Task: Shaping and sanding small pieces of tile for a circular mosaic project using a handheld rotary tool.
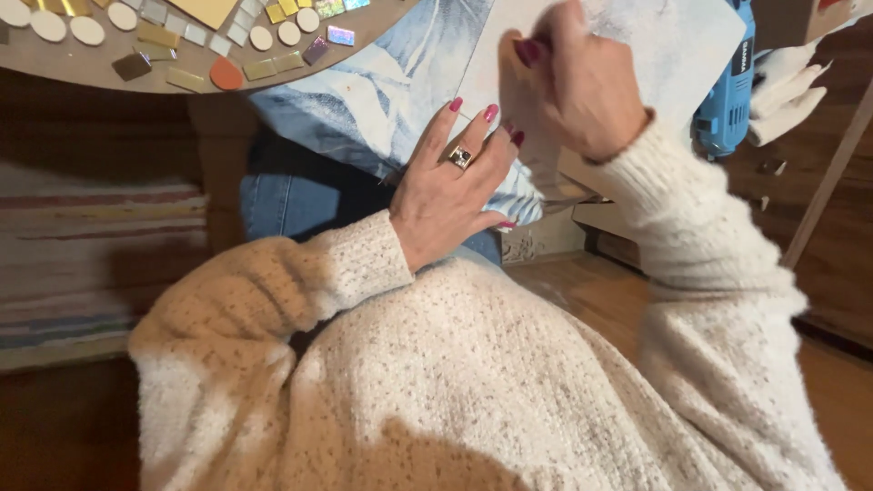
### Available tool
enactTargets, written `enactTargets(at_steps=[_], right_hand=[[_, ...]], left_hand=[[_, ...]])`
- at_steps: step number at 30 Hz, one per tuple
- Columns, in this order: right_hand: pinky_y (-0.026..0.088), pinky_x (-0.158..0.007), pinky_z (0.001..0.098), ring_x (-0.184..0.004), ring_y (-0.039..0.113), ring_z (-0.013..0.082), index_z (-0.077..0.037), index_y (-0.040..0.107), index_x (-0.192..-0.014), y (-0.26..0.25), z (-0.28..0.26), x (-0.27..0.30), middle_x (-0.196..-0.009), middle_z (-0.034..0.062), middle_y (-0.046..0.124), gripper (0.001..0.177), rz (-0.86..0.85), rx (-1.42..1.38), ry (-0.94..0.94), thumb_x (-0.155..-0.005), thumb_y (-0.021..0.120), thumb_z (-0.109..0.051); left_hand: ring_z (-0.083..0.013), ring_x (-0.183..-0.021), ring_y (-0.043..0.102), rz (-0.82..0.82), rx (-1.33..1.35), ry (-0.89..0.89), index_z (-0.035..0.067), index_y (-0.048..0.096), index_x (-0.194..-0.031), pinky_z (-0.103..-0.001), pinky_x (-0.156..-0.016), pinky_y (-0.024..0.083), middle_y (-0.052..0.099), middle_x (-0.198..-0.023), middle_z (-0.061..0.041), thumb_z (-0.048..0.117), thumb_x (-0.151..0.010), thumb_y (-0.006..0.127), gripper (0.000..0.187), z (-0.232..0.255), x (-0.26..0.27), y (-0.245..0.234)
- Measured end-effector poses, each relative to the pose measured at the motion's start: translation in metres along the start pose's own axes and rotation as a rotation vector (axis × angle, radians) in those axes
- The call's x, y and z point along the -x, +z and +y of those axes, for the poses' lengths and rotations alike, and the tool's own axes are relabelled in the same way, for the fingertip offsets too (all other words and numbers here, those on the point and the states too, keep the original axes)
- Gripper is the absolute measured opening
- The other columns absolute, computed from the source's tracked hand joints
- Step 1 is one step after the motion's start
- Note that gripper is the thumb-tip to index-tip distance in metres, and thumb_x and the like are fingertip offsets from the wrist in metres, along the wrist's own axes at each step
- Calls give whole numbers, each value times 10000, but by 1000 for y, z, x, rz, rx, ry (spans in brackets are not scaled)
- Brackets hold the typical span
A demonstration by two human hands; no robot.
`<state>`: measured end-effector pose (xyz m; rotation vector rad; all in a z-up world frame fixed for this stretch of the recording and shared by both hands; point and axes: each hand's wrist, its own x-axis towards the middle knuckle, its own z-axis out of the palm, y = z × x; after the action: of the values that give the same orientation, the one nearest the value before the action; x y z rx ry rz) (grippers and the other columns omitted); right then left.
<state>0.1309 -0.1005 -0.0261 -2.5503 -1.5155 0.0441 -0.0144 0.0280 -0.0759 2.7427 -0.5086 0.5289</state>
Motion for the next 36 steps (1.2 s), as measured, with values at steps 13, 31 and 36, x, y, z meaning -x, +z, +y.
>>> enactTargets(at_steps=[13,31,36], right_hand=[[376,-288,237,-323,478,138,-36,431,-824,-33,4,89,-494,22,519,232,-555,223,204,-886,571,-210],[352,-291,246,-304,435,147,-71,382,-863,-33,11,97,-435,4,486,280,-597,259,136,-871,556,-290],[375,-364,282,-434,510,215,73,398,-887,-19,3,17,-615,123,563,164,-120,-145,54,-966,514,-12]], left_hand=[[-274,-1225,232,0,-3,33,62,452,-1234,-467,-1044,86,412,-1196,-97,679,-730,527,800,-2,-1,4],[-281,-1236,205,-35,-36,43,79,442,-1250,-483,-1043,55,401,-1229,-101,711,-759,471,801,-2,-1,5],[-267,-1253,194,-35,-10,23,86,464,-1224,-481,-1050,43,401,-1265,-91,693,-753,477,769,1,-1,3]])
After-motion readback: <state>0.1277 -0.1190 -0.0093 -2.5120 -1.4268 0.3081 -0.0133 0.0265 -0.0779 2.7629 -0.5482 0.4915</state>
